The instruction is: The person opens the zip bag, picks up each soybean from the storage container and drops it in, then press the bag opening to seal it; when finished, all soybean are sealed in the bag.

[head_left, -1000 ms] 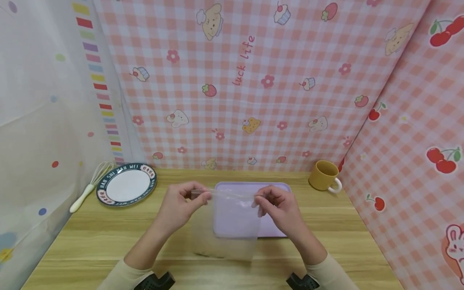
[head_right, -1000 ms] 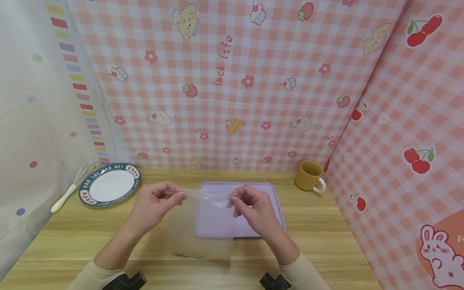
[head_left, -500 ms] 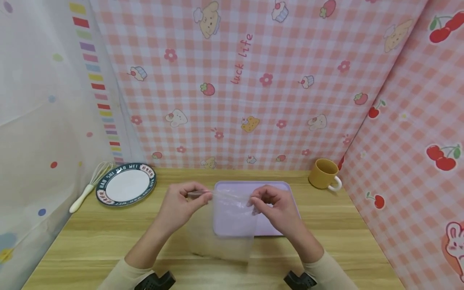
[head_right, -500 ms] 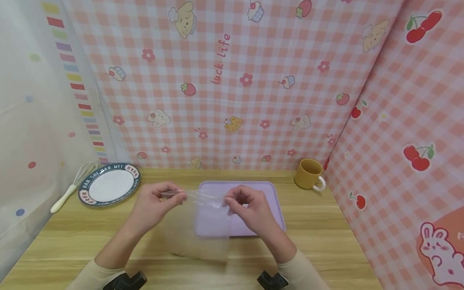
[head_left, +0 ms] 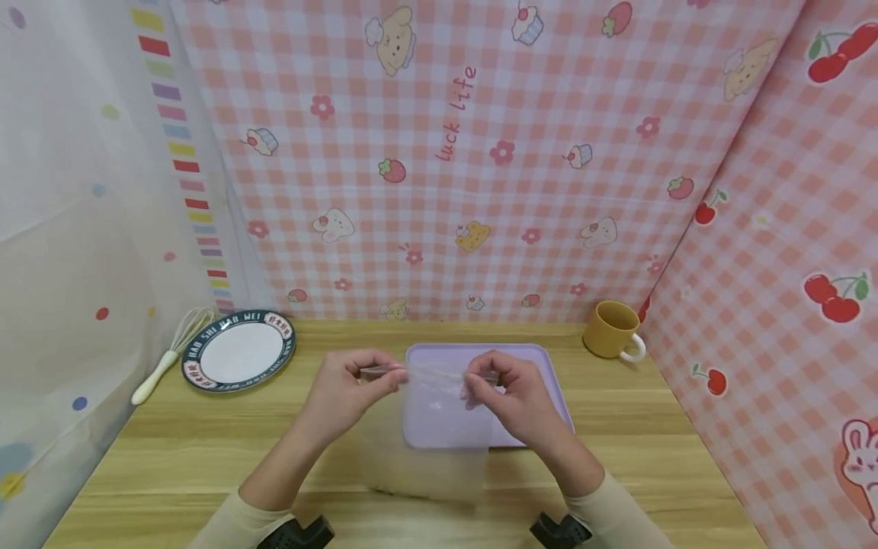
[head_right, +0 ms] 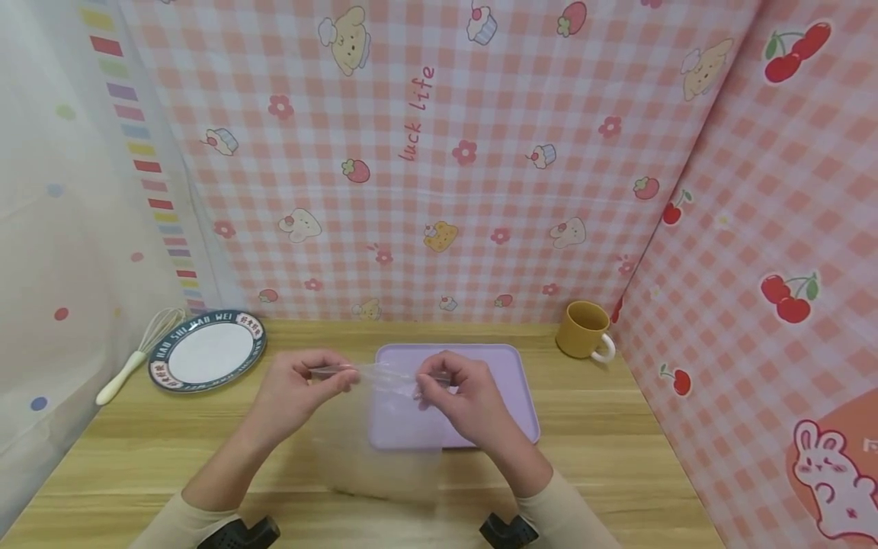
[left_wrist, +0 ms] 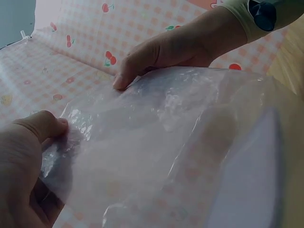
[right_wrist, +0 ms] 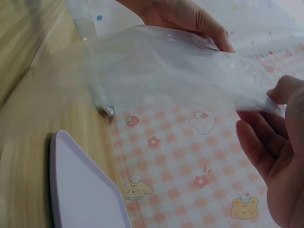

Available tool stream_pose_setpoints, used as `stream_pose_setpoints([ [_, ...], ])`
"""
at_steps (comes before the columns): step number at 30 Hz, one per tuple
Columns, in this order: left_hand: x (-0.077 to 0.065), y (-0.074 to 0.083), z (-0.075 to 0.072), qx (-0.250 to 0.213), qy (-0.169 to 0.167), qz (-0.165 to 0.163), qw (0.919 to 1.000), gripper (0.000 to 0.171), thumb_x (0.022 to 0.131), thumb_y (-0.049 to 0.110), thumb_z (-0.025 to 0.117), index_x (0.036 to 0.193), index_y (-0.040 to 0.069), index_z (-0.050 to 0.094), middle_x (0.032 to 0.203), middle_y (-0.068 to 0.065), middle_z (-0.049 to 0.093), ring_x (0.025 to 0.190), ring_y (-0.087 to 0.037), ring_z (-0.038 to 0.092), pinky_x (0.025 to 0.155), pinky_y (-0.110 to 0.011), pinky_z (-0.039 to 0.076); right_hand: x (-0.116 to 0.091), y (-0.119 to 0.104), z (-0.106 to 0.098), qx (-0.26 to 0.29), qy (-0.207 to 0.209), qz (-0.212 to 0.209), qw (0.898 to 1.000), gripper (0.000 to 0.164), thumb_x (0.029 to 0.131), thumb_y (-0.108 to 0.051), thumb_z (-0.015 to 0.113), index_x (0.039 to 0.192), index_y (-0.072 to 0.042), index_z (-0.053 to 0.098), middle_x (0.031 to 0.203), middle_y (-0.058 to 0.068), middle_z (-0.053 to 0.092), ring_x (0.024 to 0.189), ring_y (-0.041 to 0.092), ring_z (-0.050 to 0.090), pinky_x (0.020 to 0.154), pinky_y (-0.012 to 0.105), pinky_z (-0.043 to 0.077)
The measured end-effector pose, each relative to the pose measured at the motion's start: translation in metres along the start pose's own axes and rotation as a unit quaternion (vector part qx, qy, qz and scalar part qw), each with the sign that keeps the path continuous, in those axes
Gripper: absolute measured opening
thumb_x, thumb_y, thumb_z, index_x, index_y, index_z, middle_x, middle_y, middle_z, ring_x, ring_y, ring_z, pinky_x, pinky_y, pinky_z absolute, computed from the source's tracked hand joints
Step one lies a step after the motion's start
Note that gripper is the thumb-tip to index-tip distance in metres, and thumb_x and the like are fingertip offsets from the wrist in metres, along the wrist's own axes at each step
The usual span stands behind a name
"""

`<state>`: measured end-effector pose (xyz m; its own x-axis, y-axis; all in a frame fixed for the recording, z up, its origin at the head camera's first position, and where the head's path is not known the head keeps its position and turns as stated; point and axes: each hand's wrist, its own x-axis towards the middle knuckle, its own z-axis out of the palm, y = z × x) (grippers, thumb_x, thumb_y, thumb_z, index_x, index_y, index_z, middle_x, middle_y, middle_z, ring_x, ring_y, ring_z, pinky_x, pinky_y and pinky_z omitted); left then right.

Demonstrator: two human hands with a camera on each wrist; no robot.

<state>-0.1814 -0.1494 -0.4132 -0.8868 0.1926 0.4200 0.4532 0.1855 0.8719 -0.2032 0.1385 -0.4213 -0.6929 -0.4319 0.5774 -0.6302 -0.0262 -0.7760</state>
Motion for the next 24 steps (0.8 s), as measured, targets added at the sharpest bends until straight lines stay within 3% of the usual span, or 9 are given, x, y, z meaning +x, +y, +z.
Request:
stream_pose_setpoints([
  [7, 0.0005, 0.0016, 0.0016, -0.003, 0.003, 0.039, 0.9992, 0.007, 0.098, 0.006, 0.085, 0.092, 0.010, 0.086, 0.088, 0.001, 0.082, 0.075, -0.017, 0.077, 0.065, -0.027, 0.062, 0.0019, -0.0007, 0.0041, -0.020, -0.006, -0.002, 1.000, 0.014, 0.101, 0.011, 0.073, 0.100, -0.003, 0.077, 0.089, 0.012, 0.078, 0.069, 0.022, 0.076, 0.069, 0.036, 0.067],
  [14, 0.0016, 0.0027, 0.0032, -0.015, -0.019, -0.007, 0.9997, 0.003, 0.096, 0.012, 0.089, 0.097, 0.010, 0.087, 0.094, -0.001, 0.083, 0.086, -0.020, 0.080, 0.076, -0.033, 0.067, 0.0025, -0.0018, 0.0042, -0.033, 0.002, -0.016, 0.999, 0.018, 0.099, 0.012, 0.075, 0.096, -0.006, 0.079, 0.085, 0.008, 0.079, 0.067, 0.022, 0.075, 0.065, 0.030, 0.064],
  [17, 0.0017, 0.0043, 0.0044, -0.031, -0.026, -0.014, 0.9991, 0.006, 0.096, 0.009, 0.088, 0.099, 0.005, 0.086, 0.096, -0.003, 0.083, 0.090, -0.021, 0.081, 0.081, -0.036, 0.068, 0.0041, -0.0020, 0.0056, -0.037, 0.001, -0.017, 0.999, 0.018, 0.096, 0.012, 0.078, 0.098, -0.006, 0.080, 0.090, 0.008, 0.079, 0.069, 0.020, 0.075, 0.064, 0.030, 0.064],
  [24, 0.0023, 0.0055, 0.0093, -0.011, -0.021, 0.029, 0.9993, 0.006, 0.096, 0.003, 0.086, 0.095, 0.009, 0.085, 0.091, -0.002, 0.082, 0.089, -0.020, 0.080, 0.081, -0.034, 0.067, 0.0095, -0.0011, 0.0084, -0.073, -0.008, -0.044, 0.996, 0.005, 0.098, -0.002, 0.084, 0.099, -0.006, 0.083, 0.099, 0.003, 0.078, 0.088, 0.017, 0.075, 0.076, 0.031, 0.065],
])
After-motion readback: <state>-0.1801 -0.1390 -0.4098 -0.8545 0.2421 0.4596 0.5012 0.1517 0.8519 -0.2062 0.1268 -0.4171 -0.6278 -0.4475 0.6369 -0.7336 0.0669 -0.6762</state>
